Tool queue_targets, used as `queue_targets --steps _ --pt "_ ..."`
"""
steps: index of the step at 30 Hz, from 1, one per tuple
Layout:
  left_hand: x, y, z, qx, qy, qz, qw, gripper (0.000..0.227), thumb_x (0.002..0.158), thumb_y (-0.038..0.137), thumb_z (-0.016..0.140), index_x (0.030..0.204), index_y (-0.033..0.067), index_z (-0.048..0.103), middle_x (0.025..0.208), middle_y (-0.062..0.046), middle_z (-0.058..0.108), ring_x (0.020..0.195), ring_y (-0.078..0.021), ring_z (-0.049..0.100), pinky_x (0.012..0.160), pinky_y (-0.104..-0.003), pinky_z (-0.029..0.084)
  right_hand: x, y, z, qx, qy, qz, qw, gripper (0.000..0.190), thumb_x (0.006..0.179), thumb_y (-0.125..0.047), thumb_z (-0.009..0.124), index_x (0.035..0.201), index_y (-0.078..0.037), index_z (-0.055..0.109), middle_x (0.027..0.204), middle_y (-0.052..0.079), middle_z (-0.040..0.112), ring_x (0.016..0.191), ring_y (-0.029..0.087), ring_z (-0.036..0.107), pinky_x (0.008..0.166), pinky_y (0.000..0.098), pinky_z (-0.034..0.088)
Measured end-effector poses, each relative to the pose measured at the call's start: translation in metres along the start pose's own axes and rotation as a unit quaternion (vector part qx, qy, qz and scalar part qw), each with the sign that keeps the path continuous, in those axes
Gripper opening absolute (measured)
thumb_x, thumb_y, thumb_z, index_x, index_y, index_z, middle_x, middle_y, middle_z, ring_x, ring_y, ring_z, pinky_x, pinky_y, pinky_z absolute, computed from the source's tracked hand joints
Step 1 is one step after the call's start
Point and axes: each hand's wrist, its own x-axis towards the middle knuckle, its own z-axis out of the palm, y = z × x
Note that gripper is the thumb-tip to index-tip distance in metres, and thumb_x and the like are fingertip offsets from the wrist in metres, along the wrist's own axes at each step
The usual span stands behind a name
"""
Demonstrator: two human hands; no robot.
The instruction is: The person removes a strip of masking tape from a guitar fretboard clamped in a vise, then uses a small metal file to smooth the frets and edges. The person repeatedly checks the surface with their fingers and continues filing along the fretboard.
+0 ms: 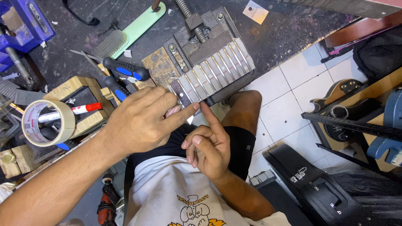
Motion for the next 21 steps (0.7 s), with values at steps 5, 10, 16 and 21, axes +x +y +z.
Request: queue_targets --steps 5,10,16,21 --pt "-0.0009 -0.0002 0.0008 0.018 -0.002 0.01 1.0 0.025 0.106 0.003 0.058 0.124 0.0066 0.076 0.086 -0.004 0.052 0.075 -0.0224 0.052 0.065 -0.037 0.048 -0.001 0.0053 0.0008 0.033 -0.011 -0.007 0.999 0.071 0.102 0.004 0.053 0.169 0.002 0.028 0.08 0.025 0.065 0.04 0.021 0.05 0.035 0.0283 0.042" --pt "0.0 0.0017 0.0011 0.039 -0.006 0.018 0.999 0.023 0.11 0.007 0.058 0.125 0.0065 0.075 0.087 -0.005 0.053 0.077 -0.0242 0.056 0.067 -0.037 0.049 0.0003 0.0108 -0.0017 0.066 0.002 -0.005 0.998 0.071 0.1 0.005 0.051 0.168 0.003 0.031 0.078 0.025 0.064 0.038 0.022 0.047 0.034 0.0297 0.04" --pt "0.0022 0.005 0.0012 0.077 -0.008 0.035 0.996 0.023 0.111 0.01 0.057 0.123 0.0067 0.076 0.087 -0.004 0.055 0.079 -0.0238 0.058 0.069 -0.037 0.047 0.0009 0.0094 0.0001 0.108 0.01 -0.001 0.994 0.071 0.097 0.006 0.048 0.166 0.006 0.033 0.075 0.023 0.063 0.036 0.021 0.044 0.031 0.0273 0.035" --pt "0.0024 0.0057 0.0006 0.082 -0.027 0.039 0.996 0.026 0.112 0.013 0.053 0.125 0.0074 0.074 0.087 -0.004 0.055 0.079 -0.0247 0.057 0.069 -0.039 0.046 0.0051 0.0081 0.0009 0.148 0.021 -0.002 0.989 0.07 0.094 0.006 0.05 0.162 0.011 0.036 0.071 0.02 0.061 0.035 0.021 0.043 0.031 0.0264 0.032"
